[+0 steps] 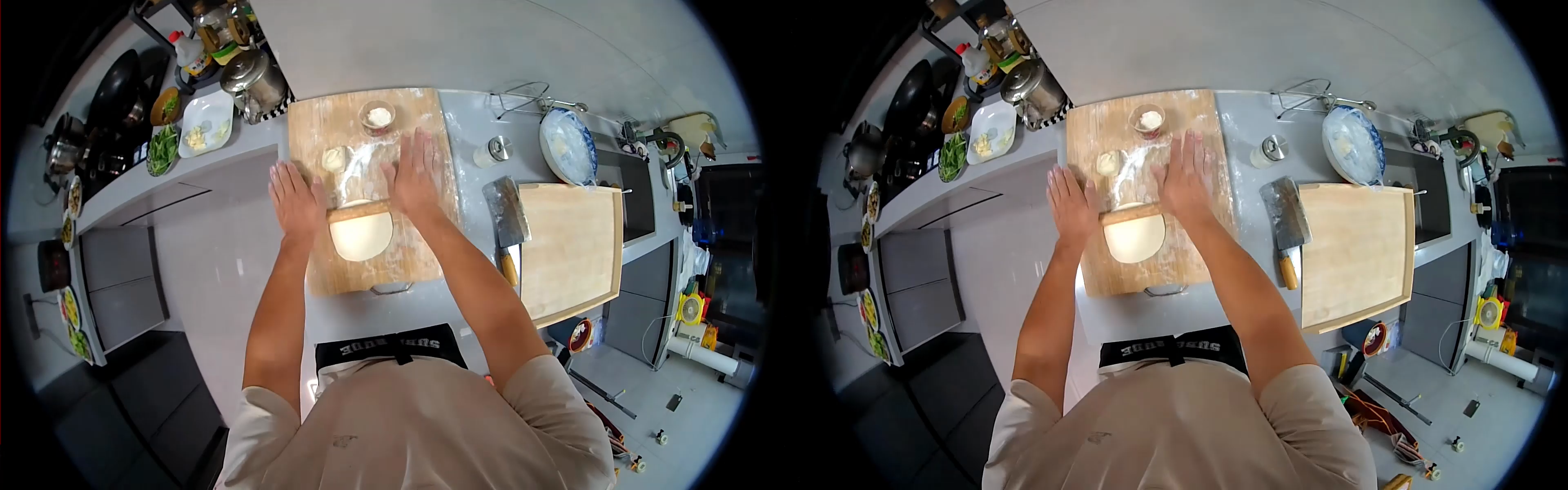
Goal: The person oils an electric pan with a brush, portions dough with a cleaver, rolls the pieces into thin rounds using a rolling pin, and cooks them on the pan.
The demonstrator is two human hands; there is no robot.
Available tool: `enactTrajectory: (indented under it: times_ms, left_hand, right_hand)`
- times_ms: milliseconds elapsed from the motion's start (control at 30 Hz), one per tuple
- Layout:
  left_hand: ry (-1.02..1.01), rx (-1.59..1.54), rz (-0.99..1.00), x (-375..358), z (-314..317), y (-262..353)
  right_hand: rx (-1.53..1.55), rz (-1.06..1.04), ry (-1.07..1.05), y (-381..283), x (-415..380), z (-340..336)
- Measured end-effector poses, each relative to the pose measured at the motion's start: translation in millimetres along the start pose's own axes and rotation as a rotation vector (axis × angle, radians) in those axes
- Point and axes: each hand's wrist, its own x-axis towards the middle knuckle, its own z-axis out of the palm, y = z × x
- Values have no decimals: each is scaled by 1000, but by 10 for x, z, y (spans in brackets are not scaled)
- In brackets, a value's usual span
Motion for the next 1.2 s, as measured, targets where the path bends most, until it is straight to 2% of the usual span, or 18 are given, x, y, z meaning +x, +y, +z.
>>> enactTrajectory:
  times_ms: [67, 133, 200, 233, 300, 433, 533, 600, 633, 667, 767, 833, 933, 1000, 1067, 1100, 1167, 1200]
  left_hand:
    - [66, -2, 70, -149, -31, -15]
    - [-25, -30, 102, -780, -131, -20]
    - [-203, -42, 115, -1436, -278, -47]
    - [-198, -42, 107, -1620, -366, -35]
    - [-272, -91, 97, -1808, -496, -1]
    - [-122, -46, 132, -959, -308, -21]
    - [-12, -70, 13, -12, -33, -51]
    - [144, -52, 2, 341, 56, -148]
    - [141, -51, 0, 227, 47, -168]
    - [95, -58, 30, 1, 15, -164]
    - [-118, -54, 64, -890, -231, -97]
    - [-220, -125, 41, -1508, -282, -143]
    - [-213, -47, 78, -1352, -338, -131]
    - [-121, -23, 7, -657, -153, -114]
    - [26, -46, -44, 84, 30, -133]
    - [19, -45, -41, 280, 83, -149]
    - [54, 23, -34, 565, 85, -182]
    - [83, -3, 20, 433, 87, -211]
  right_hand:
    - [53, 0, 75, -27, -147, -57]
    - [44, -65, -140, 53, -822, -117]
    - [118, -157, -184, 108, -1547, -331]
    - [118, -166, -185, 88, -1711, -416]
    - [88, -100, -390, 62, -1879, -526]
    - [97, -38, -154, 22, -873, -176]
    - [47, 23, 115, -111, 191, -48]
    - [63, 39, 141, -106, 273, 34]
    - [76, 53, 163, -107, 264, 61]
    - [79, 8, 75, -90, 55, 26]
    - [74, -120, -191, 34, -1003, -248]
    - [115, -169, -217, 54, -1635, -435]
    - [78, -160, -207, 55, -1421, -388]
    - [121, -49, -111, 36, -703, -120]
    - [-29, -24, 53, -30, 112, 22]
    - [-28, -17, 49, -62, 288, 92]
    - [42, 150, 237, -136, 509, 126]
    - [77, 117, 203, -112, 348, 125]
